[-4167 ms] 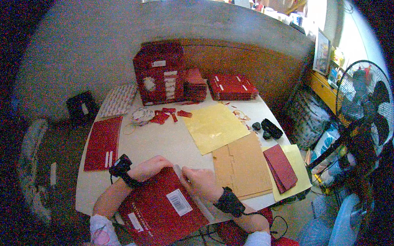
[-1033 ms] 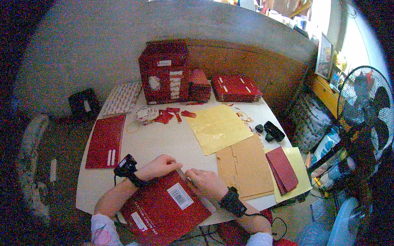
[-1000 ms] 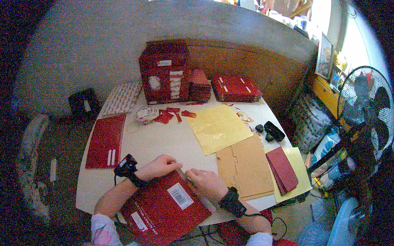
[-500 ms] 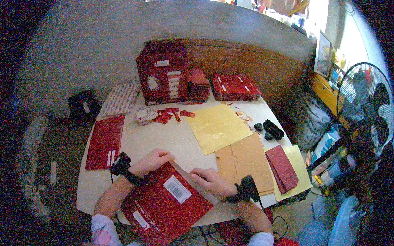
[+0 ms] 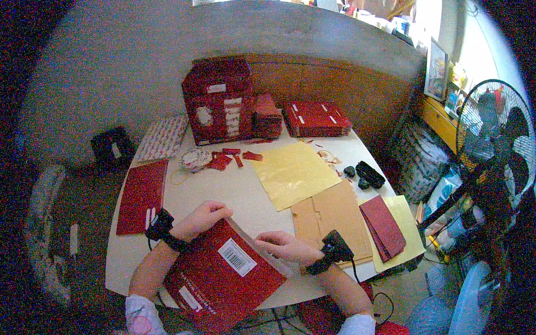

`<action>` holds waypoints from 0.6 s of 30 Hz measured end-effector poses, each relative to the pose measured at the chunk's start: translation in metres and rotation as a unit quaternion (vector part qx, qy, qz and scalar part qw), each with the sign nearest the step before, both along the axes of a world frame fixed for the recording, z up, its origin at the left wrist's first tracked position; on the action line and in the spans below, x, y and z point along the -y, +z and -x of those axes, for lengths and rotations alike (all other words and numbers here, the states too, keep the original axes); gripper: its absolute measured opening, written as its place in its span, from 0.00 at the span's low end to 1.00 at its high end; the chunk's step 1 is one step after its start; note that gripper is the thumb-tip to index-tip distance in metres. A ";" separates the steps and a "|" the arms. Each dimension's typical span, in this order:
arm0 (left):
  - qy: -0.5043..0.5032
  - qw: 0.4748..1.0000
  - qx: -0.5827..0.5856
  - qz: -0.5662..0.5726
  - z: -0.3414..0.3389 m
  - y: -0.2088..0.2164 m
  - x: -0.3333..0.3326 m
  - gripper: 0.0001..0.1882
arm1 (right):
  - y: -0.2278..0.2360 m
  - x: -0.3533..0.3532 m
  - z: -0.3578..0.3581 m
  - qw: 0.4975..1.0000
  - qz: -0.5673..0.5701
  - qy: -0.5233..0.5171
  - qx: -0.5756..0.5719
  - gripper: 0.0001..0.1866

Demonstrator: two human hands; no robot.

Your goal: Folding and assembling red cardboard money wallets by peeling adhesive strips and pressing edges together.

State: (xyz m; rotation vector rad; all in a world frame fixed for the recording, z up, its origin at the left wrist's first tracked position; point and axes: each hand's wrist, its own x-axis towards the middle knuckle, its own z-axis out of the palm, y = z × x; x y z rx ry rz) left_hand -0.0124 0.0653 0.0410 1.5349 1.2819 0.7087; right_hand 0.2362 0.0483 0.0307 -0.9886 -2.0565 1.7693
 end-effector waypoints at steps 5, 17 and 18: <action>-0.008 1.000 0.007 0.010 0.001 0.000 -0.001 0.14 | -0.003 0.001 0.003 0.997 0.036 0.012 -0.061 0.17; -0.008 1.000 0.023 -0.018 0.000 0.002 0.001 0.13 | 0.001 0.007 0.002 0.999 -0.014 -0.013 -0.044 0.15; -0.006 1.000 0.024 -0.012 -0.001 0.004 0.002 0.13 | 0.002 0.007 0.002 0.999 -0.002 -0.014 -0.044 0.15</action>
